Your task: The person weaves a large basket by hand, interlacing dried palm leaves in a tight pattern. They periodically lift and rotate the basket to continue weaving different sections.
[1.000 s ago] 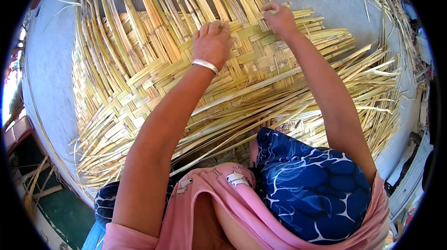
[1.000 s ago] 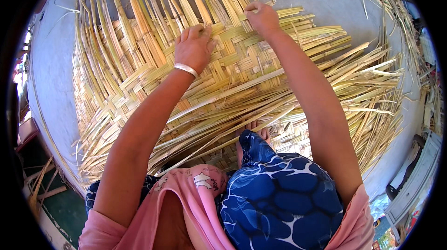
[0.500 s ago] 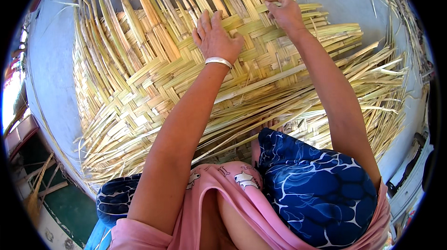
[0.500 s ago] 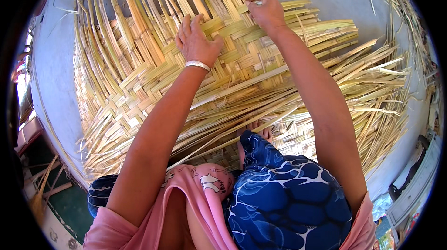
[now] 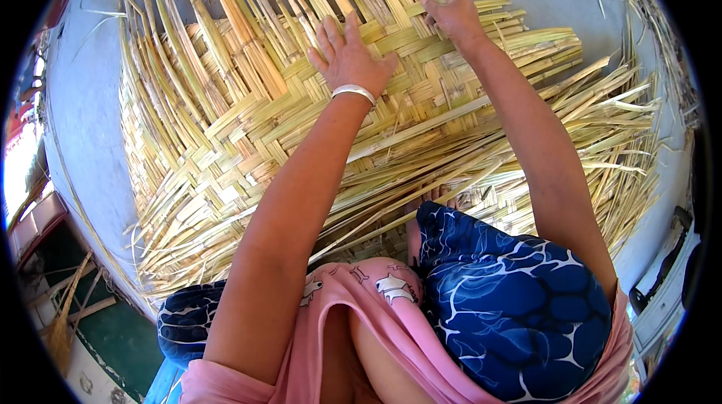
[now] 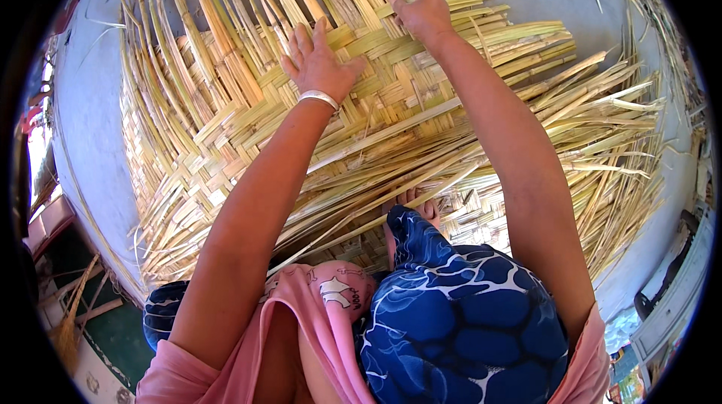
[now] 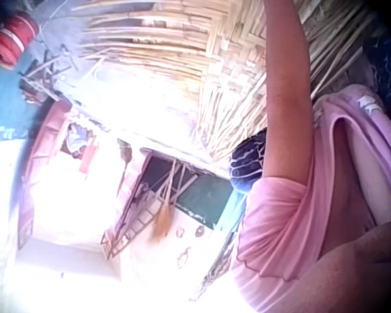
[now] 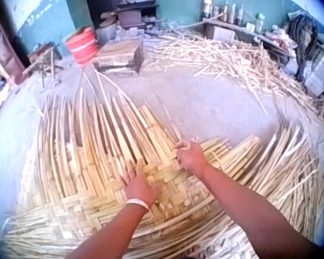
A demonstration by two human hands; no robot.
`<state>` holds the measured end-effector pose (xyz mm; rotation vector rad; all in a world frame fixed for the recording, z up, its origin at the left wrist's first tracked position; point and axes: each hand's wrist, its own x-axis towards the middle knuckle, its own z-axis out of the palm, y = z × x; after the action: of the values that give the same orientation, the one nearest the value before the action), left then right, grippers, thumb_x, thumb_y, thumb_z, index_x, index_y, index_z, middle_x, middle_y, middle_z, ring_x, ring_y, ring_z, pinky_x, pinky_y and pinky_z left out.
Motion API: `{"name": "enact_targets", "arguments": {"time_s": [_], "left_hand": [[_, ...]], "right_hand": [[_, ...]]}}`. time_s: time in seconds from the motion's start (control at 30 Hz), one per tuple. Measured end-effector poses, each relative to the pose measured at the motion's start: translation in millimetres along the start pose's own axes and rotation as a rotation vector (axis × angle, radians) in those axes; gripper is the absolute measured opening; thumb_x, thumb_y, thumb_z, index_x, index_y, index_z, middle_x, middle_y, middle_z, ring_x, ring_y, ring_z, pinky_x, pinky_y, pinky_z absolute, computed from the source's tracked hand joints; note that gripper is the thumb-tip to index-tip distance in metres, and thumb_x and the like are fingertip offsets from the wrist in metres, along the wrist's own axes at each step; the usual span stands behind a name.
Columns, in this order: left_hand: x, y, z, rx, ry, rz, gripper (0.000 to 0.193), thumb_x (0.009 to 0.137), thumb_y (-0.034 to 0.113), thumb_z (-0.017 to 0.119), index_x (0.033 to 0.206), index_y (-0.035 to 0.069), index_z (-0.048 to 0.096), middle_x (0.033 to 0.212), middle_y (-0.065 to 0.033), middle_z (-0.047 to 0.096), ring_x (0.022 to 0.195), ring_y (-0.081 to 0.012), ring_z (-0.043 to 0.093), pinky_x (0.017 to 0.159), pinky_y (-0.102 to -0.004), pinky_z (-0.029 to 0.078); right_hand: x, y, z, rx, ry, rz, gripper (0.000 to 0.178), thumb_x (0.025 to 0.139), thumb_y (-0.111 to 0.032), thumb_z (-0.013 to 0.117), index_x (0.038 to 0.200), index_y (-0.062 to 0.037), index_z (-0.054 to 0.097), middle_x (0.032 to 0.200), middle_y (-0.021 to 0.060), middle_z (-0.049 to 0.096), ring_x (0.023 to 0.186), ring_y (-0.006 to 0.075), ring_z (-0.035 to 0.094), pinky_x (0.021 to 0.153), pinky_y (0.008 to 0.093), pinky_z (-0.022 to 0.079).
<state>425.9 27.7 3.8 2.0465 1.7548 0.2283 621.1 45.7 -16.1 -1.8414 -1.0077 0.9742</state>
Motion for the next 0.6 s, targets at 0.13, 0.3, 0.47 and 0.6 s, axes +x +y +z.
{"name": "enact_targets", "arguments": {"time_s": [0.13, 0.3, 0.47, 0.6], "left_hand": [[-2, 5, -2, 0.025, -0.019, -0.03, 0.095, 0.065, 0.042, 0.072, 0.144, 0.015, 0.026, 0.151, -0.0207, 0.012, 0.142, -0.0311, 0.002, 0.111, -0.0478, -0.002], [-5, -10, -4, -0.037, 0.008, 0.067, 0.087, 0.068, 0.041, 0.071, 0.141, 0.015, 0.032, 0.15, -0.0198, 0.016, 0.141, -0.031, 0.007, 0.111, -0.0484, 0.001], [-1, -8, -15, 0.076, 0.121, 0.195, 0.061, 0.077, 0.03, 0.067, 0.13, 0.012, 0.046, 0.142, -0.0159, 0.033, 0.134, -0.0326, 0.026, 0.108, -0.0493, 0.016], [23, 33, -23, -0.08, 0.037, 0.414, 0.047, 0.081, 0.021, 0.063, 0.124, 0.008, 0.05, 0.129, -0.016, 0.047, 0.114, -0.0347, 0.049, 0.095, -0.0445, 0.038]], "right_hand": [[-6, -4, -1, -0.031, 0.002, 0.016, 0.016, 0.081, -0.019, 0.063, 0.092, -0.0082, 0.067, 0.069, 0.0056, 0.066, 0.059, 0.0112, 0.063, 0.058, 0.026, 0.049], [-7, -7, -3, -0.03, -0.026, 0.027, 0.015, 0.082, -0.015, 0.061, 0.092, -0.0052, 0.065, 0.068, 0.0063, 0.065, 0.059, 0.0107, 0.063, 0.057, 0.0259, 0.049], [-6, -5, -12, 0.225, -0.044, 0.099, 0.018, 0.086, -0.01, 0.055, 0.101, -0.0023, 0.062, 0.076, 0.0057, 0.064, 0.063, 0.0111, 0.063, 0.055, 0.0233, 0.047], [-3, 0, -28, 0.469, -0.047, 0.192, 0.019, 0.09, -0.011, 0.053, 0.106, -0.004, 0.06, 0.083, 0.0028, 0.062, 0.068, 0.0106, 0.062, 0.055, 0.0217, 0.047]]}}
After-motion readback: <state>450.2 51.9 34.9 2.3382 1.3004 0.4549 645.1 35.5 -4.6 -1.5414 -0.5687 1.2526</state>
